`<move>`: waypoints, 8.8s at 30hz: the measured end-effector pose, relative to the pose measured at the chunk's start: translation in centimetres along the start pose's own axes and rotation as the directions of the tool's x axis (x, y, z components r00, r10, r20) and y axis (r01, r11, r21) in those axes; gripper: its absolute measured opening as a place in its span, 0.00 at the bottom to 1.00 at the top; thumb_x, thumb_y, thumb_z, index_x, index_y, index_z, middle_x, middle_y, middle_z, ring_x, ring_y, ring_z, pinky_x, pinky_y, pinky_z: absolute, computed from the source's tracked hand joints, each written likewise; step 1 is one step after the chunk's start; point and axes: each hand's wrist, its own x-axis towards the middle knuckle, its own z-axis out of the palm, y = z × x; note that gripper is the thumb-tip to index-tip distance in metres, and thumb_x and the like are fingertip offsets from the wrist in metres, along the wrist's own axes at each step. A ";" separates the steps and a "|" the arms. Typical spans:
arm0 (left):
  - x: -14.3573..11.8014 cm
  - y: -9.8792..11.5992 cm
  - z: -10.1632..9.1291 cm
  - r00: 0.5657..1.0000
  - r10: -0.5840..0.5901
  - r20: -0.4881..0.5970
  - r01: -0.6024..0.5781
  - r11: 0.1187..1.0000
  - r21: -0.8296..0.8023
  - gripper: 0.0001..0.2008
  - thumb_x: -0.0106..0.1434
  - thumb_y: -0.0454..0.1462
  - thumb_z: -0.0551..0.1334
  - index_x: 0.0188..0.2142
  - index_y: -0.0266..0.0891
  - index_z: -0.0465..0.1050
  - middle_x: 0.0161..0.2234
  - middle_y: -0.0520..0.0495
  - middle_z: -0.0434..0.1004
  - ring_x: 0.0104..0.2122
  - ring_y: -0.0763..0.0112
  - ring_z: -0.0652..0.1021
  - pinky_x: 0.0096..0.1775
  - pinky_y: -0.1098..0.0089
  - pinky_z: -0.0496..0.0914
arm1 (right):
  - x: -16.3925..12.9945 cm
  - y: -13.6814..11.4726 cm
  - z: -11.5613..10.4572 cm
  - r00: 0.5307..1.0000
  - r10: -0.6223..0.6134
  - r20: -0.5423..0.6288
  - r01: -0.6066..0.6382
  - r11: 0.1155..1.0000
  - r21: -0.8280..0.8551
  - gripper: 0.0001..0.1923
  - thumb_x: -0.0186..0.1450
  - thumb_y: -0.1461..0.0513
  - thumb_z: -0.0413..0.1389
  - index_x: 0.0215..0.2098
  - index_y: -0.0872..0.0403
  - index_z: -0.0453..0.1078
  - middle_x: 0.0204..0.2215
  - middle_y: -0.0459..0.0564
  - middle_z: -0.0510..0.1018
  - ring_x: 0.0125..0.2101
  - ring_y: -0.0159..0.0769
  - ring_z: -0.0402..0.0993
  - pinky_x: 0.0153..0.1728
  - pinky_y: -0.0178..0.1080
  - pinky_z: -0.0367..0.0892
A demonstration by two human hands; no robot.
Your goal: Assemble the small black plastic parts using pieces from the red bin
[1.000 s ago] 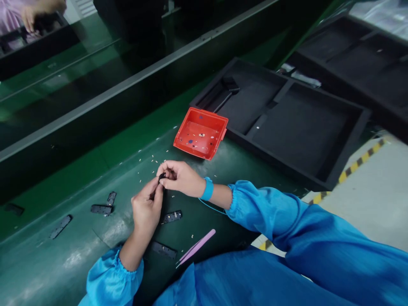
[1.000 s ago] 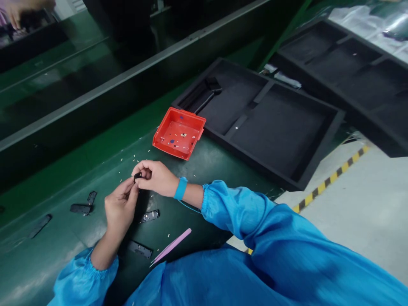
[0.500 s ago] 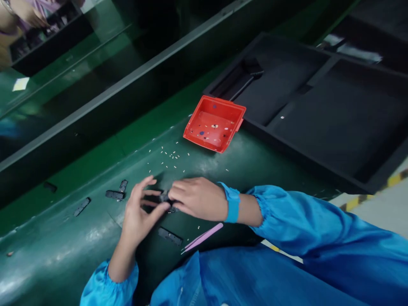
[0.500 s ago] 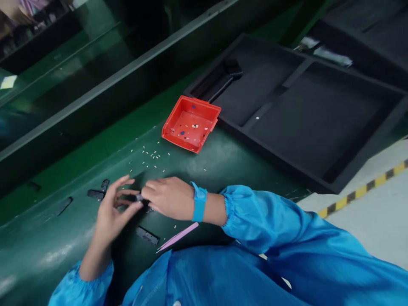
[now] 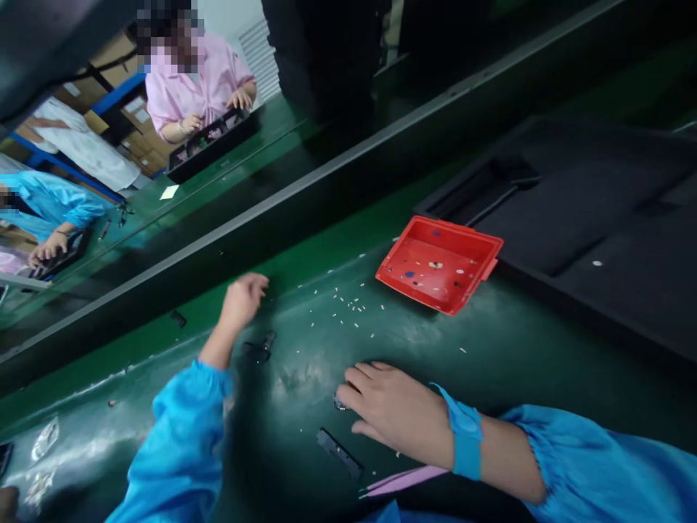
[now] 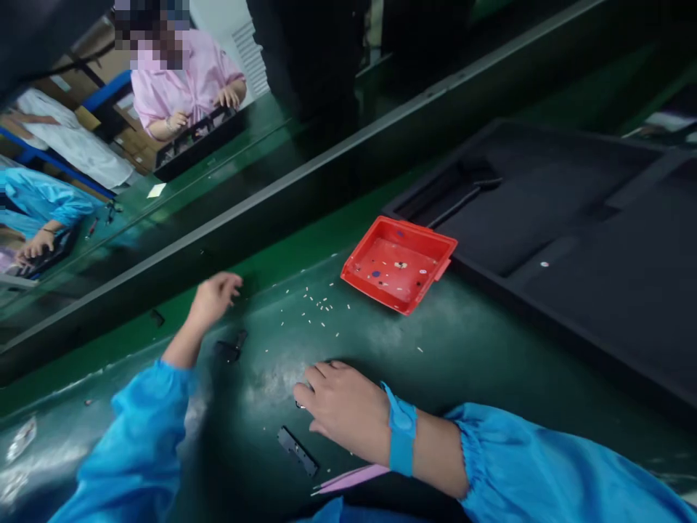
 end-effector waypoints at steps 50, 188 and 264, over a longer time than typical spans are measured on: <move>-9.8 10.9 11.3 0.997 -0.026 0.074 0.075 0.604 -0.793 0.14 0.60 0.42 0.67 0.42 0.35 0.82 0.32 0.46 0.85 0.33 0.65 0.83 0.36 0.71 0.76 | 2.9 5.2 -1.0 0.705 0.605 -0.371 -0.180 0.658 0.731 0.05 0.59 0.70 0.59 0.29 0.55 0.72 0.28 0.42 0.75 0.25 0.25 0.70 0.32 0.30 0.69; -8.7 8.8 11.1 0.975 0.024 0.221 0.206 0.276 -0.939 0.17 0.60 0.44 0.71 0.48 0.43 0.78 0.49 0.46 0.81 0.45 0.63 0.82 0.40 0.67 0.79 | 3.4 5.5 -1.0 0.727 0.565 -0.391 -0.034 0.598 0.801 0.10 0.62 0.63 0.61 0.41 0.53 0.67 0.38 0.48 0.74 0.39 0.34 0.72 0.39 0.37 0.71; -9.5 9.2 10.7 0.978 0.167 0.125 0.017 0.530 -0.848 0.13 0.69 0.46 0.61 0.42 0.40 0.74 0.36 0.50 0.76 0.30 0.72 0.77 0.33 0.72 0.76 | 1.9 6.5 -2.0 0.791 0.240 -0.563 0.070 0.878 0.473 0.12 0.69 0.64 0.55 0.49 0.53 0.75 0.40 0.51 0.76 0.33 0.31 0.73 0.37 0.37 0.75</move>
